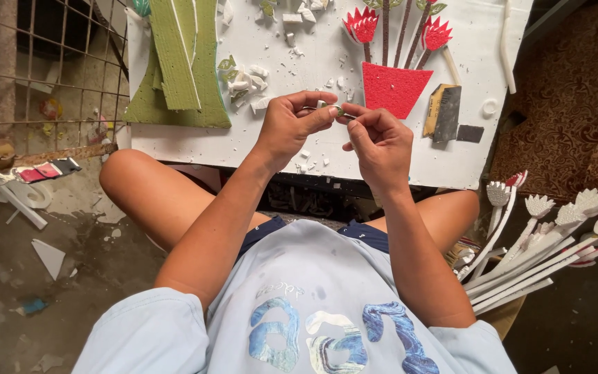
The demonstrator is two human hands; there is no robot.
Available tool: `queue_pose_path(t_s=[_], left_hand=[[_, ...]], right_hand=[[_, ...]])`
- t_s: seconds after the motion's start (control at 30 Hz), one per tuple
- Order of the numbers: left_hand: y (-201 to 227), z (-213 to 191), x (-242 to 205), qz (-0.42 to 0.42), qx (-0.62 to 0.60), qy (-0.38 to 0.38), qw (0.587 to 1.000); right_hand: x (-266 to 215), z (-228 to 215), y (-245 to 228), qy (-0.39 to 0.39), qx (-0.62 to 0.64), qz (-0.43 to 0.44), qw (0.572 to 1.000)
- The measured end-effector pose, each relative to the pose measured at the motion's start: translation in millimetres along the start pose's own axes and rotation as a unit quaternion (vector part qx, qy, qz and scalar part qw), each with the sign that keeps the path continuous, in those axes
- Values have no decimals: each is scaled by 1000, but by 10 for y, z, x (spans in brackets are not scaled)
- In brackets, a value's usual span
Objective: The person is manually assembling small green foam leaves with white foam components for a decorative craft project.
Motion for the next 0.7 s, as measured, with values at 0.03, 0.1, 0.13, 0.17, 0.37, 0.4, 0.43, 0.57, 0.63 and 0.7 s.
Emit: queue_pose_path(t_s=[0.03, 0.1, 0.13, 0.17, 0.37, 0.4, 0.43, 0.57, 0.63, 0.7], left_hand=[[-44, -27, 15, 0, 0, 0, 1000], [-104, -83, 49, 19, 40, -1, 999], [-121, -95, 57, 19, 41, -1, 999], [-129, -110, 66, 26, 53, 0, 998], [-338, -397, 73, 27, 100, 51, 993], [-378, -495, 75, 15, 126, 80, 989], [-402, -593, 83, 15, 127, 81, 988], [-457, -1044, 259, 32, 273, 139, 951], [-442, -1213, 338, 38, 346, 155, 924], [-341, -1308, 469, 55, 419, 152, 894]], right_hand=[[-1, 3, 4, 0, 0, 0, 1000], [4, 8, 16, 2, 5, 7, 1000], [12, 3, 50, 2, 6, 7, 1000], [21, -1, 93, 0, 9, 15, 1000], [80, 56, 451, -10, 58, 104, 993], [94, 58, 570, -4, 81, 167, 983], [123, 30, 719, -5, 82, 167, 982], [157, -53, 1249, 12, 28, 282, 959], [103, -80, 1430, 17, -9, 309, 951], [120, -131, 1630, 38, 5, 318, 947]])
Point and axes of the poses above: each hand's wrist, its own x-axis towards the middle knuckle, its own z-axis out of the palm, y = z × x, the point moved 6 cm from there along x, towards the middle knuckle, and after that the axes turned 5 degrees about z, right-handed, at the moved point
